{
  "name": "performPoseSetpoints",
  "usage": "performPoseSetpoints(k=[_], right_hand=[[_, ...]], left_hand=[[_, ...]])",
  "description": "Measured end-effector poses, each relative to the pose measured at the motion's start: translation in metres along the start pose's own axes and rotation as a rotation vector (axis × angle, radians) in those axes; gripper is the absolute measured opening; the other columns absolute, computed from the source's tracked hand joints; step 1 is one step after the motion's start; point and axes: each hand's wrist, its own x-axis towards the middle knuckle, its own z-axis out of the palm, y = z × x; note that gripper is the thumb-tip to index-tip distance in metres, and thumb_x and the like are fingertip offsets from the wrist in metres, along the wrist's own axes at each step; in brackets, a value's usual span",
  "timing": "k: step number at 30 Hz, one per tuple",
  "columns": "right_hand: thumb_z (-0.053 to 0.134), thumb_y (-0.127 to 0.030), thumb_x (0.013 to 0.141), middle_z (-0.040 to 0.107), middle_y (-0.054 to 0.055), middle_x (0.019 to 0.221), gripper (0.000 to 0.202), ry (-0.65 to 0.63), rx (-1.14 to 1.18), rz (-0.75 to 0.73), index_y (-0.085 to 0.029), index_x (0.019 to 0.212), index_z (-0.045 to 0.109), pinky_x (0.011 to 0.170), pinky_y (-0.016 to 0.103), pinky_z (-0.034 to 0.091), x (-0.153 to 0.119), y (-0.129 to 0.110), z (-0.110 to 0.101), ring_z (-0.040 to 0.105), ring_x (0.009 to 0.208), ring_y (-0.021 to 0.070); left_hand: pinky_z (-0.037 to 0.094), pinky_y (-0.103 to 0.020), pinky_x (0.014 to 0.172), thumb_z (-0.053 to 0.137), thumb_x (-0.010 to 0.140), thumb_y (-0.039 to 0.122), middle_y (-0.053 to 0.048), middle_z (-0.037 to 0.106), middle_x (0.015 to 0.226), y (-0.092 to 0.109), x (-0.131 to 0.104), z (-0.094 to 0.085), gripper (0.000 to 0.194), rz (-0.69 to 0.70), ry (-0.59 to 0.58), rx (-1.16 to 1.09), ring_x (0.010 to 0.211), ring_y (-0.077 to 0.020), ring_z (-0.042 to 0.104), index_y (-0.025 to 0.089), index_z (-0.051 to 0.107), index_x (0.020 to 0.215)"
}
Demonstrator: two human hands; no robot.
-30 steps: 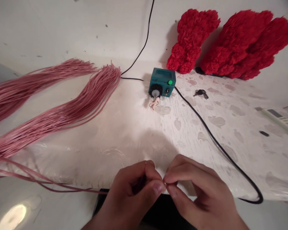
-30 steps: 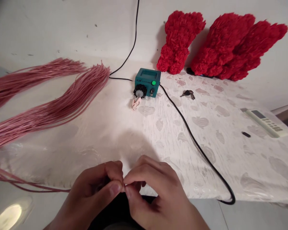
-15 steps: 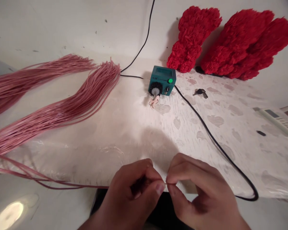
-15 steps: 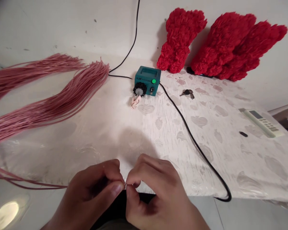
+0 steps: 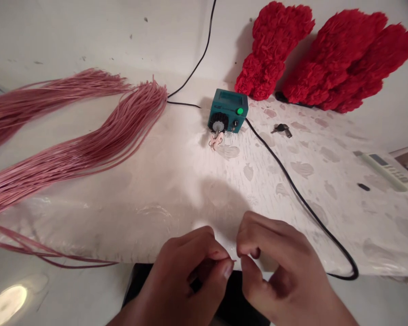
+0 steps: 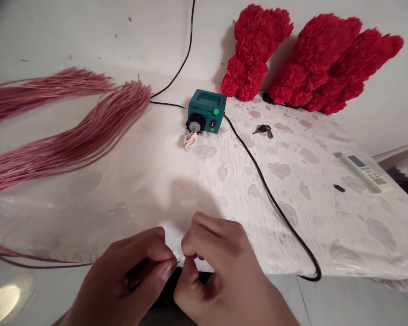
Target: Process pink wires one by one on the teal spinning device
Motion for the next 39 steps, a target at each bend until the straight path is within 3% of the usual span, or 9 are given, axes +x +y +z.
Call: performPoseSetpoints(k=[7, 12, 17, 23, 32, 39], right_hand=[[0.054, -0.002, 0.082, 0.056, -0.002, 0.076, 0.026, 0.001, 0.167, 0.049, -0.025, 0.094, 0.057, 0.056, 0.025, 0.044, -0.007, 0.007, 0.002, 0.055, 0.065, 0.0106], [0.058, -0.003, 0.084, 0.060, -0.002, 0.079, 0.028, 0.006, 0.241, -0.002, -0.026, 0.101, 0.059, 0.059, 0.024, 0.048, -0.007, 0.006, 0.005, 0.058, 0.067, 0.0105], [0.062, -0.009, 0.089, 0.061, -0.003, 0.081, 0.025, 0.004, 0.152, -0.017, -0.027, 0.106, 0.060, 0.062, 0.024, 0.048, -0.010, 0.007, 0.005, 0.058, 0.068, 0.0090], [0.055, -0.012, 0.092, 0.058, -0.003, 0.076, 0.013, -0.016, -0.017, -0.029, -0.025, 0.095, 0.057, 0.058, 0.025, 0.044, -0.012, 0.011, 0.006, 0.056, 0.067, 0.0103], [0.052, -0.011, 0.091, 0.053, -0.002, 0.073, 0.013, 0.077, 0.174, 0.037, -0.023, 0.087, 0.054, 0.055, 0.026, 0.043, -0.016, 0.014, 0.013, 0.054, 0.062, 0.0118], [0.050, -0.019, 0.095, 0.055, -0.001, 0.074, 0.009, 0.201, 0.299, 0.113, -0.023, 0.093, 0.058, 0.052, 0.024, 0.044, -0.019, 0.031, 0.007, 0.054, 0.061, 0.0118]], left_hand=[[0.027, -0.023, 0.052, 0.054, 0.085, 0.027, 0.005, 0.040, 0.060, 0.002, 0.000, -0.008, 0.020, -0.339, -0.079, -0.392, 0.057, -0.0098, 0.035, 0.018, 0.054, 0.067], [0.026, -0.027, 0.055, 0.056, 0.085, 0.034, 0.004, 0.041, 0.063, 0.002, 0.001, -0.009, 0.023, -0.394, -0.093, -0.498, 0.061, -0.0118, 0.035, 0.018, 0.054, 0.069], [0.030, -0.025, 0.056, 0.056, 0.086, 0.030, 0.004, 0.044, 0.062, 0.006, 0.004, -0.008, 0.021, -0.375, -0.055, -0.333, 0.060, -0.0116, 0.038, 0.018, 0.057, 0.069], [0.032, -0.021, 0.053, 0.054, 0.086, 0.023, 0.005, 0.048, 0.060, 0.009, 0.009, -0.012, 0.019, -0.305, -0.024, -0.081, 0.057, -0.0097, 0.040, 0.018, 0.059, 0.069], [0.035, -0.018, 0.049, 0.060, 0.082, 0.017, 0.005, 0.053, 0.057, 0.018, 0.013, -0.018, 0.017, -0.166, 0.018, 0.196, 0.052, -0.0090, 0.045, 0.019, 0.064, 0.066], [0.031, -0.018, 0.045, 0.056, 0.083, 0.016, 0.006, 0.045, 0.055, 0.039, 0.022, -0.027, 0.018, -0.101, -0.051, 0.398, 0.049, -0.0084, 0.040, 0.019, 0.060, 0.066]])
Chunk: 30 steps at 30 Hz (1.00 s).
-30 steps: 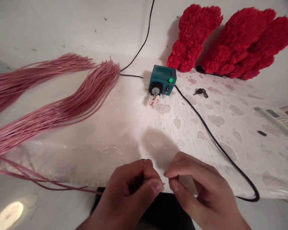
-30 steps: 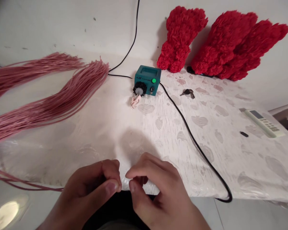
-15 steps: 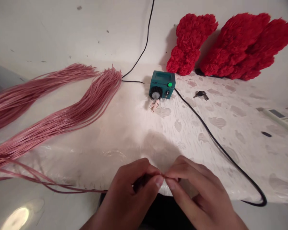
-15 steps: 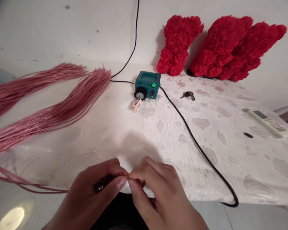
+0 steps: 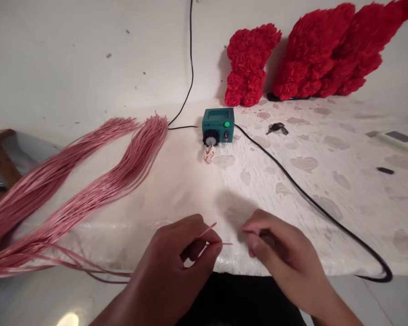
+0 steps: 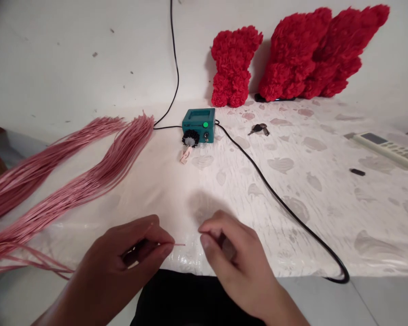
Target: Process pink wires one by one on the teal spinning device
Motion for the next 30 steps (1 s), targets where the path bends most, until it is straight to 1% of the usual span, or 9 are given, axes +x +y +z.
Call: performPoseSetpoints(k=[4, 7, 9, 13, 17, 21, 24, 28, 30], right_hand=[[0.052, -0.028, 0.096, 0.055, -0.002, 0.071, 0.012, 0.024, 0.031, 0.171, -0.022, 0.090, 0.060, 0.048, 0.023, 0.041, 0.002, 0.008, -0.004, 0.054, 0.057, 0.0118], [0.051, -0.031, 0.096, 0.053, -0.003, 0.067, 0.017, -0.006, 0.021, 0.198, -0.021, 0.085, 0.060, 0.049, 0.024, 0.041, 0.002, 0.008, -0.004, 0.052, 0.058, 0.0120], [0.051, -0.030, 0.095, 0.051, -0.003, 0.067, 0.017, -0.009, -0.003, 0.190, -0.021, 0.084, 0.060, 0.049, 0.023, 0.040, 0.001, 0.005, -0.003, 0.049, 0.057, 0.0112], [0.052, -0.027, 0.094, 0.052, -0.003, 0.069, 0.014, 0.001, -0.020, 0.175, -0.022, 0.083, 0.059, 0.049, 0.022, 0.040, -0.001, 0.004, -0.002, 0.049, 0.059, 0.0110], [0.052, -0.027, 0.094, 0.054, -0.002, 0.070, 0.015, 0.008, 0.003, 0.168, -0.022, 0.083, 0.060, 0.049, 0.022, 0.041, -0.001, 0.004, -0.001, 0.051, 0.059, 0.0114], [0.052, -0.026, 0.094, 0.054, -0.002, 0.070, 0.013, 0.005, 0.013, 0.154, -0.022, 0.084, 0.061, 0.048, 0.021, 0.040, 0.000, 0.004, -0.001, 0.050, 0.059, 0.0111], [0.053, -0.022, 0.093, 0.055, -0.003, 0.071, 0.011, 0.006, 0.004, 0.108, -0.023, 0.085, 0.061, 0.049, 0.021, 0.041, -0.001, 0.001, -0.001, 0.050, 0.059, 0.0105], [0.055, -0.015, 0.090, 0.061, -0.003, 0.076, 0.012, 0.022, -0.003, 0.011, -0.025, 0.093, 0.061, 0.057, 0.020, 0.047, -0.006, -0.005, 0.002, 0.057, 0.064, 0.0099], [0.056, -0.015, 0.089, 0.062, -0.004, 0.078, 0.016, 0.023, -0.002, 0.000, -0.027, 0.097, 0.061, 0.058, 0.019, 0.048, -0.008, -0.009, 0.005, 0.059, 0.065, 0.0095]], left_hand=[[0.031, -0.018, 0.046, 0.046, 0.092, 0.022, 0.006, 0.039, 0.055, 0.006, 0.001, -0.007, 0.031, -0.009, -0.052, 0.065, 0.050, -0.0085, 0.037, 0.019, 0.044, 0.062], [0.030, -0.019, 0.047, 0.045, 0.095, 0.025, 0.007, 0.037, 0.055, 0.007, 0.004, -0.006, 0.037, 0.034, -0.097, 0.113, 0.051, -0.0085, 0.035, 0.019, 0.035, 0.060], [0.029, -0.020, 0.048, 0.049, 0.094, 0.026, 0.007, 0.039, 0.056, 0.006, 0.006, -0.003, 0.036, 0.057, -0.108, 0.138, 0.052, -0.0084, 0.035, 0.019, 0.037, 0.061], [0.031, -0.020, 0.050, 0.051, 0.094, 0.025, 0.007, 0.048, 0.060, 0.003, 0.007, -0.001, 0.029, 0.055, -0.138, 0.143, 0.053, -0.0085, 0.037, 0.019, 0.048, 0.066], [0.030, -0.019, 0.048, 0.053, 0.094, 0.026, 0.008, 0.047, 0.060, 0.003, 0.006, -0.002, 0.023, 0.024, -0.142, 0.111, 0.052, -0.0088, 0.036, 0.021, 0.054, 0.071], [0.032, -0.018, 0.048, 0.047, 0.095, 0.023, 0.007, 0.044, 0.060, 0.005, 0.005, -0.004, 0.025, -0.018, -0.142, 0.099, 0.053, -0.0088, 0.037, 0.020, 0.050, 0.070], [0.034, -0.018, 0.049, 0.042, 0.097, 0.026, 0.007, 0.041, 0.060, 0.004, 0.004, -0.004, 0.030, -0.010, -0.131, 0.098, 0.053, -0.0088, 0.038, 0.020, 0.044, 0.068], [0.036, -0.017, 0.049, 0.044, 0.096, 0.025, 0.007, 0.045, 0.060, 0.000, 0.003, 0.002, 0.028, 0.032, -0.084, 0.107, 0.053, -0.0086, 0.041, 0.021, 0.046, 0.069], [0.036, -0.017, 0.049, 0.046, 0.095, 0.023, 0.007, 0.046, 0.059, -0.002, 0.003, 0.006, 0.026, 0.051, -0.047, 0.124, 0.052, -0.0082, 0.042, 0.021, 0.048, 0.069]])
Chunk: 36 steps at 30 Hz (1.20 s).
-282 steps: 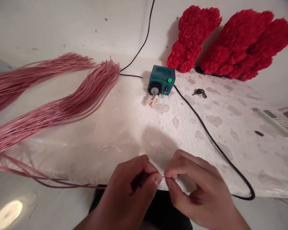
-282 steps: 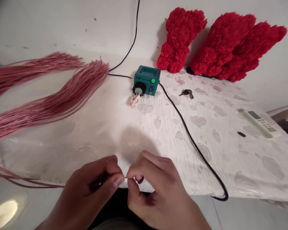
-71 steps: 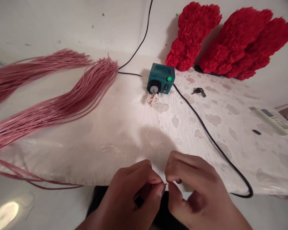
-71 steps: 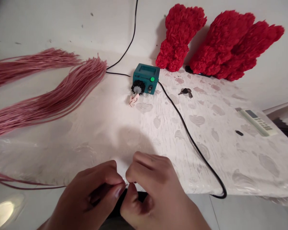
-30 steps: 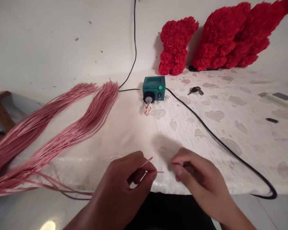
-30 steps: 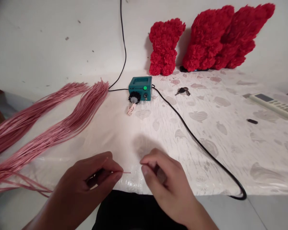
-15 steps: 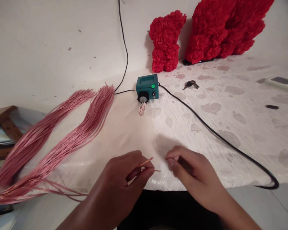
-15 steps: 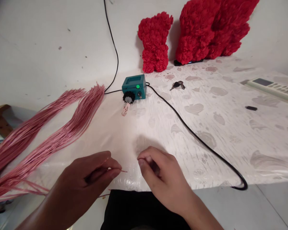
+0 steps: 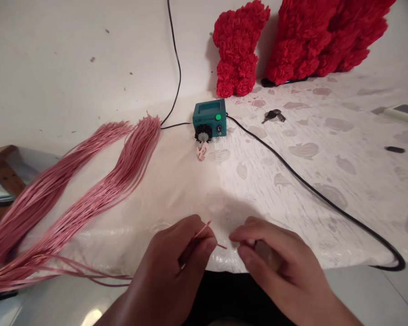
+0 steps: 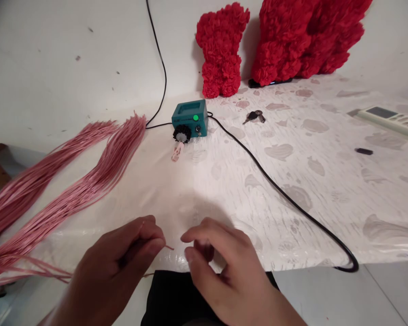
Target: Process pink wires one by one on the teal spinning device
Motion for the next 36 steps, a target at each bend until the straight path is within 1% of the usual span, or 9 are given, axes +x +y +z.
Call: performPoseSetpoints(k=[6, 14, 17, 19, 22, 25, 29, 32, 36], right_hand=[[0.063, -0.017, 0.086, 0.056, -0.006, 0.070, 0.016, 0.008, -0.057, -0.025, -0.028, 0.098, 0.062, 0.053, 0.018, 0.046, 0.001, -0.006, 0.012, 0.058, 0.060, 0.0081], [0.058, -0.012, 0.088, 0.053, -0.006, 0.065, 0.012, 0.028, -0.098, -0.094, -0.022, 0.084, 0.060, 0.053, 0.019, 0.041, 0.008, -0.008, 0.015, 0.052, 0.055, 0.0062], [0.056, -0.013, 0.089, 0.054, -0.006, 0.067, 0.012, -0.020, -0.056, -0.029, -0.023, 0.082, 0.058, 0.053, 0.018, 0.041, 0.008, -0.007, 0.015, 0.052, 0.057, 0.0063], [0.056, -0.015, 0.090, 0.054, -0.007, 0.067, 0.012, -0.045, 0.009, 0.051, -0.023, 0.081, 0.057, 0.051, 0.016, 0.041, 0.006, -0.005, 0.015, 0.051, 0.057, 0.0062], [0.055, -0.019, 0.092, 0.053, -0.007, 0.066, 0.012, -0.070, 0.132, 0.169, -0.024, 0.082, 0.058, 0.047, 0.015, 0.039, 0.004, -0.005, 0.016, 0.049, 0.055, 0.0061], [0.056, -0.024, 0.093, 0.054, -0.007, 0.064, 0.013, -0.116, 0.188, 0.254, -0.024, 0.081, 0.061, 0.048, 0.015, 0.039, 0.005, -0.006, 0.015, 0.050, 0.055, 0.0065], [0.057, -0.027, 0.093, 0.055, -0.006, 0.063, 0.015, -0.129, 0.187, 0.274, -0.024, 0.079, 0.064, 0.050, 0.016, 0.041, 0.009, -0.005, 0.010, 0.051, 0.056, 0.0078], [0.056, -0.029, 0.093, 0.055, -0.004, 0.065, 0.016, -0.043, 0.151, 0.274, -0.024, 0.080, 0.064, 0.048, 0.019, 0.041, 0.010, 0.002, 0.003, 0.051, 0.056, 0.0093], [0.055, -0.034, 0.095, 0.054, -0.004, 0.063, 0.018, 0.024, 0.100, 0.303, -0.024, 0.082, 0.064, 0.047, 0.021, 0.042, 0.010, 0.011, -0.005, 0.051, 0.054, 0.0108]], left_hand=[[0.036, -0.016, 0.046, 0.049, 0.092, 0.018, 0.008, 0.049, 0.057, -0.001, -0.002, 0.005, 0.024, 0.070, 0.045, 0.031, 0.048, -0.0065, 0.045, 0.020, 0.053, 0.069], [0.040, -0.015, 0.049, 0.055, 0.087, 0.007, 0.007, 0.055, 0.062, -0.008, -0.003, 0.009, 0.018, 0.222, 0.141, -0.013, 0.051, -0.0054, 0.052, 0.020, 0.061, 0.076], [0.044, -0.018, 0.052, 0.058, 0.083, 0.004, 0.005, 0.059, 0.068, -0.012, -0.004, 0.006, 0.020, 0.341, 0.200, 0.019, 0.055, -0.0072, 0.055, 0.019, 0.067, 0.093], [0.043, -0.020, 0.051, 0.058, 0.085, 0.004, 0.004, 0.059, 0.069, -0.015, -0.004, 0.004, 0.024, 0.429, 0.181, 0.057, 0.054, -0.0082, 0.054, 0.018, 0.067, 0.101], [0.037, -0.022, 0.046, 0.056, 0.090, 0.005, 0.004, 0.052, 0.063, -0.022, -0.004, 0.001, 0.019, 0.546, 0.141, 0.112, 0.050, -0.0090, 0.047, 0.017, 0.068, 0.100], [0.031, -0.025, 0.044, 0.056, 0.092, 0.007, 0.005, 0.045, 0.060, -0.027, -0.003, -0.001, 0.017, 0.613, 0.163, 0.162, 0.048, -0.0098, 0.040, 0.017, 0.068, 0.097], [0.032, -0.026, 0.048, 0.055, 0.090, 0.005, 0.005, 0.046, 0.063, -0.027, -0.004, -0.003, 0.016, 0.587, 0.148, 0.131, 0.052, -0.0098, 0.041, 0.017, 0.065, 0.094], [0.035, -0.025, 0.053, 0.054, 0.089, 0.004, 0.005, 0.047, 0.065, -0.025, -0.004, -0.004, 0.014, 0.521, 0.099, 0.079, 0.055, -0.0088, 0.044, 0.016, 0.059, 0.085], [0.029, -0.026, 0.050, 0.053, 0.089, 0.005, 0.005, 0.041, 0.062, -0.025, 0.000, -0.004, 0.017, 0.508, 0.087, 0.055, 0.053, -0.0083, 0.038, 0.016, 0.053, 0.076]])
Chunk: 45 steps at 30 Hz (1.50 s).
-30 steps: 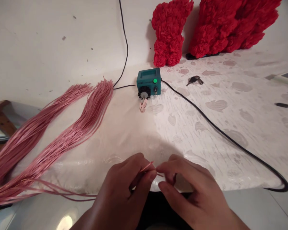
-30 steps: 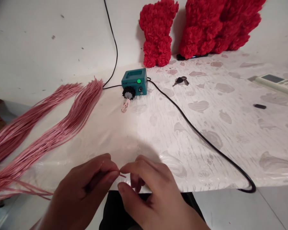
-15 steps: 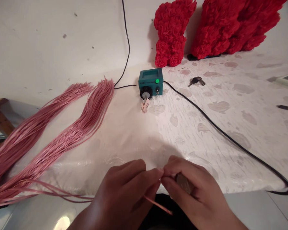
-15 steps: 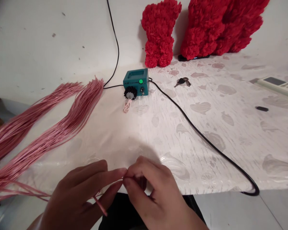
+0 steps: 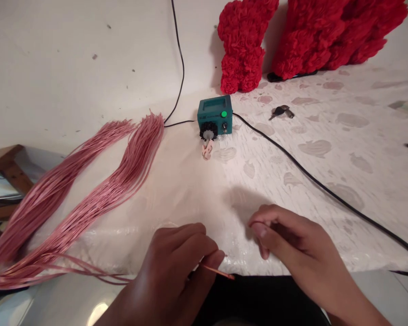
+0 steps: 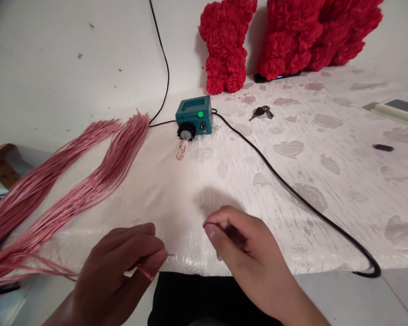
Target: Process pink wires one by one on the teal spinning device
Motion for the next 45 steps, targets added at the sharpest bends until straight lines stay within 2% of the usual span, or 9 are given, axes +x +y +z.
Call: performPoseSetpoints(k=[6, 10, 15, 19, 23, 29, 34, 45], right_hand=[[0.054, -0.035, 0.095, 0.052, -0.003, 0.063, 0.020, -0.024, -0.007, 0.029, -0.024, 0.081, 0.063, 0.046, 0.022, 0.040, -0.003, 0.000, -0.003, 0.051, 0.056, 0.0118], [0.053, -0.033, 0.095, 0.053, -0.003, 0.064, 0.019, -0.021, -0.007, 0.023, -0.024, 0.081, 0.063, 0.046, 0.022, 0.040, -0.004, -0.002, -0.002, 0.050, 0.056, 0.0115], [0.054, -0.027, 0.094, 0.056, -0.003, 0.070, 0.015, -0.024, -0.008, -0.022, -0.025, 0.083, 0.063, 0.046, 0.020, 0.042, -0.006, -0.005, 0.007, 0.053, 0.057, 0.0103], [0.056, -0.019, 0.091, 0.060, -0.004, 0.071, 0.011, 0.003, -0.049, -0.170, -0.025, 0.088, 0.064, 0.051, 0.018, 0.046, -0.011, -0.010, 0.017, 0.056, 0.058, 0.0087], [0.057, -0.014, 0.085, 0.060, -0.004, 0.066, 0.013, -0.004, -0.103, -0.261, -0.023, 0.087, 0.066, 0.048, 0.016, 0.045, -0.013, -0.015, 0.024, 0.056, 0.053, 0.0074], [0.058, -0.011, 0.082, 0.057, -0.005, 0.062, 0.012, 0.029, -0.031, -0.265, -0.022, 0.080, 0.063, 0.048, 0.015, 0.045, -0.013, -0.017, 0.027, 0.056, 0.052, 0.0066], [0.057, -0.008, 0.080, 0.057, -0.006, 0.063, 0.018, 0.025, 0.071, -0.253, -0.024, 0.085, 0.063, 0.046, 0.015, 0.045, -0.013, -0.015, 0.028, 0.056, 0.051, 0.0069], [0.058, -0.008, 0.079, 0.055, -0.005, 0.060, 0.016, 0.081, -0.058, -0.261, -0.023, 0.075, 0.061, 0.045, 0.017, 0.042, -0.010, -0.022, 0.031, 0.052, 0.050, 0.0076]], left_hand=[[0.036, -0.020, 0.052, 0.055, 0.088, 0.001, 0.005, 0.051, 0.069, -0.005, 0.001, 0.003, 0.016, -0.071, -0.051, -0.105, 0.055, -0.0053, 0.045, 0.017, 0.060, 0.090], [0.035, -0.017, 0.049, 0.055, 0.086, -0.001, 0.006, 0.051, 0.070, -0.005, -0.001, 0.002, 0.022, -0.109, -0.060, -0.146, 0.054, -0.0044, 0.045, 0.019, 0.060, 0.094], [0.035, -0.015, 0.048, 0.057, 0.086, 0.002, 0.009, 0.050, 0.066, 0.002, 0.002, 0.002, 0.021, -0.185, -0.047, -0.125, 0.050, -0.0039, 0.042, 0.023, 0.059, 0.089], [0.035, -0.014, 0.044, 0.058, 0.084, 0.004, 0.009, 0.052, 0.062, 0.008, 0.006, 0.004, 0.018, -0.234, 0.024, -0.148, 0.047, -0.0040, 0.042, 0.022, 0.060, 0.081], [0.034, -0.013, 0.042, 0.058, 0.082, 0.005, 0.008, 0.052, 0.059, 0.012, 0.007, 0.007, 0.016, -0.255, 0.088, -0.161, 0.045, -0.0042, 0.040, 0.020, 0.060, 0.077], [0.035, -0.013, 0.040, 0.057, 0.080, 0.006, 0.008, 0.051, 0.057, 0.014, 0.004, 0.012, 0.014, -0.296, 0.122, -0.143, 0.044, -0.0047, 0.041, 0.019, 0.061, 0.075], [0.037, -0.013, 0.041, 0.054, 0.079, 0.006, 0.007, 0.051, 0.055, 0.015, 0.004, 0.014, 0.016, -0.329, 0.142, -0.181, 0.044, -0.0051, 0.044, 0.019, 0.059, 0.072], [0.035, -0.014, 0.041, 0.056, 0.081, 0.006, 0.008, 0.048, 0.056, 0.013, 0.002, 0.015, 0.014, -0.286, 0.161, -0.159, 0.044, -0.0043, 0.041, 0.018, 0.060, 0.074]])
